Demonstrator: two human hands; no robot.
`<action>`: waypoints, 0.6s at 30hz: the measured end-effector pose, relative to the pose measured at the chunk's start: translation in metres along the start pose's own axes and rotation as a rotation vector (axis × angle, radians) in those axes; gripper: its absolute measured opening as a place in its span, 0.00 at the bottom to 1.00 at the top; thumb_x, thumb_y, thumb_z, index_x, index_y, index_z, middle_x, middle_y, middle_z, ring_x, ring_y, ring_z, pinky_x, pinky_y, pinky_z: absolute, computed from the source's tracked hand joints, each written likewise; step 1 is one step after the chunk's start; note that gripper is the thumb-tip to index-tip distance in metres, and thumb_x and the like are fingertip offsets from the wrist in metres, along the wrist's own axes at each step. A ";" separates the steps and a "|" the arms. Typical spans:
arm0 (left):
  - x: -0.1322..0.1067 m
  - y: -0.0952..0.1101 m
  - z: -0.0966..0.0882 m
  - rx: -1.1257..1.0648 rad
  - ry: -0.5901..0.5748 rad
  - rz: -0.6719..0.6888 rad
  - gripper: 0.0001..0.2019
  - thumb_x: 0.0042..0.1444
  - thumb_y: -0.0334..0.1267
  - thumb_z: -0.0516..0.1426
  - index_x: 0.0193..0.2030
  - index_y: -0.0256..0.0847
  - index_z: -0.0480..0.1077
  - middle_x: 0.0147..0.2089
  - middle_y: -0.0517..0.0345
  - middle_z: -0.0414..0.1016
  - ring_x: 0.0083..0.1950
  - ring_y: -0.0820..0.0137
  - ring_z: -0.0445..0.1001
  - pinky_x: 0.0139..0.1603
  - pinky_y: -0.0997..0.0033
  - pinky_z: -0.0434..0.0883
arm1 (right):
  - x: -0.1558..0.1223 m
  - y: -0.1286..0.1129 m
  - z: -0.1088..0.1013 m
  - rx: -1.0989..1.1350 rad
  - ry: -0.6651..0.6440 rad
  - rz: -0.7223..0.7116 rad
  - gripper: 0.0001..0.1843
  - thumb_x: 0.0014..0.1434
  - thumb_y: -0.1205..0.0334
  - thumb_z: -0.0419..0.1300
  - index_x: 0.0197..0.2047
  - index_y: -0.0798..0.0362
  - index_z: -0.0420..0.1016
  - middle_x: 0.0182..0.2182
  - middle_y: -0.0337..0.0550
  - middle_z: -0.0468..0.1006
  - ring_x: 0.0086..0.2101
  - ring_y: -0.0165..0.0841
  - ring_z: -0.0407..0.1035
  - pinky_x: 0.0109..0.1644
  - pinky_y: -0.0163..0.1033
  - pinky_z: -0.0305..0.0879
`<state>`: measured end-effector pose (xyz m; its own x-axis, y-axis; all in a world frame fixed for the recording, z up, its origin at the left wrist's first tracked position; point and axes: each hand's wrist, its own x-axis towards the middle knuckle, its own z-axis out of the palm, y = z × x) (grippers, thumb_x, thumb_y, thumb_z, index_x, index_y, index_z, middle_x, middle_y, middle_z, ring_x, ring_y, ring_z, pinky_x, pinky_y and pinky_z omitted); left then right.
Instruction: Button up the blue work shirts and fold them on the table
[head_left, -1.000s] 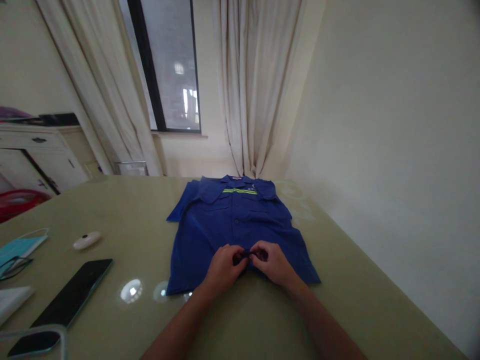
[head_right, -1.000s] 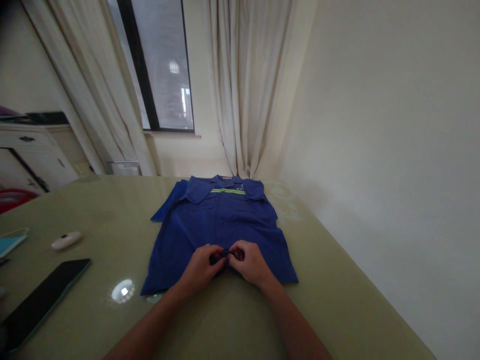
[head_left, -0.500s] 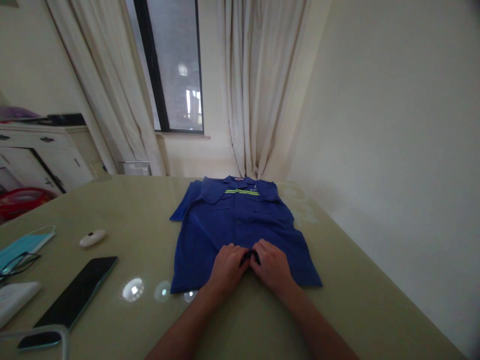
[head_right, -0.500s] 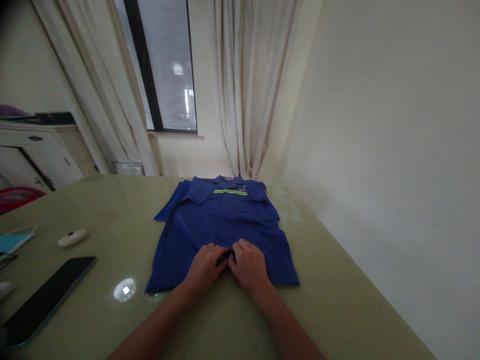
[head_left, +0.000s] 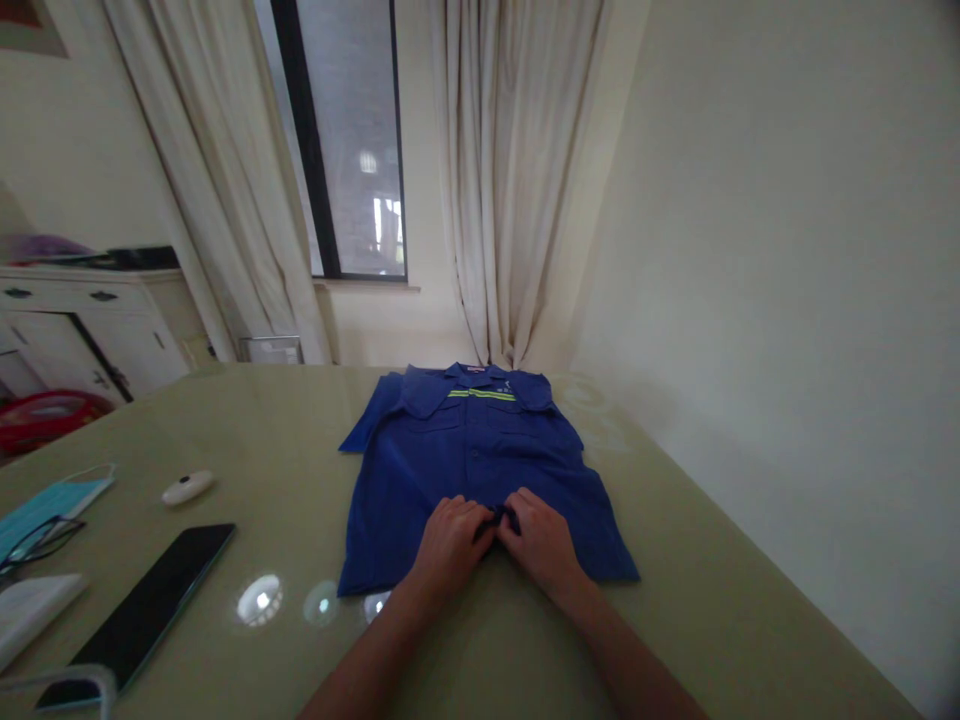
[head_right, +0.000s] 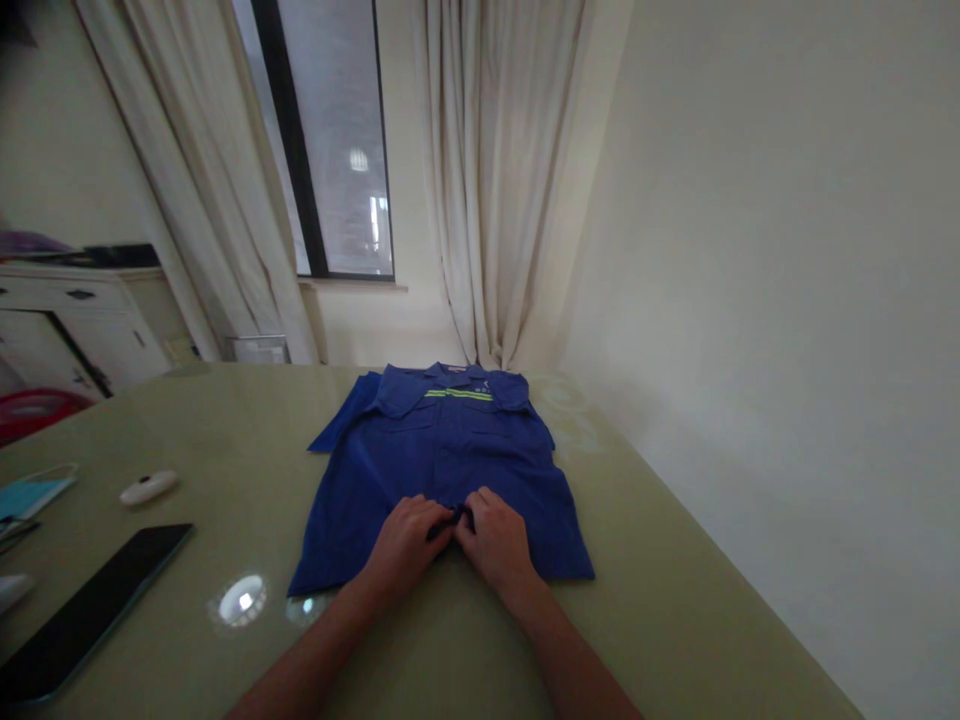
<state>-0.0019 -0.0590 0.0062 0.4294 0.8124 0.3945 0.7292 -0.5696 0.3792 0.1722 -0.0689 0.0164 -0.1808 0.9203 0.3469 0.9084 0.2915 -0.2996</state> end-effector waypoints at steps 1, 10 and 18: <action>0.001 -0.001 -0.001 -0.009 0.004 -0.022 0.04 0.64 0.35 0.59 0.39 0.44 0.76 0.39 0.56 0.81 0.43 0.62 0.76 0.48 0.61 0.66 | 0.000 -0.001 -0.001 0.029 0.007 0.010 0.05 0.60 0.68 0.57 0.34 0.50 0.72 0.33 0.40 0.76 0.33 0.32 0.70 0.36 0.35 0.58; -0.001 -0.014 0.004 -0.218 -0.025 -0.045 0.09 0.67 0.39 0.55 0.43 0.45 0.78 0.42 0.56 0.79 0.44 0.64 0.74 0.48 0.65 0.68 | -0.001 0.000 0.001 0.325 0.005 -0.027 0.04 0.58 0.68 0.58 0.33 0.51 0.73 0.28 0.36 0.71 0.29 0.30 0.64 0.35 0.34 0.56; 0.006 -0.016 0.000 -0.550 -0.041 -0.185 0.11 0.62 0.43 0.57 0.33 0.41 0.76 0.33 0.59 0.77 0.37 0.69 0.73 0.39 0.71 0.68 | 0.004 0.005 0.004 0.559 -0.058 0.037 0.06 0.58 0.64 0.60 0.29 0.52 0.72 0.24 0.34 0.69 0.26 0.29 0.62 0.31 0.33 0.54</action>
<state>-0.0108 -0.0451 0.0026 0.3500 0.9023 0.2516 0.4146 -0.3901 0.8221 0.1741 -0.0631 0.0125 -0.1871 0.9409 0.2822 0.5797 0.3377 -0.7415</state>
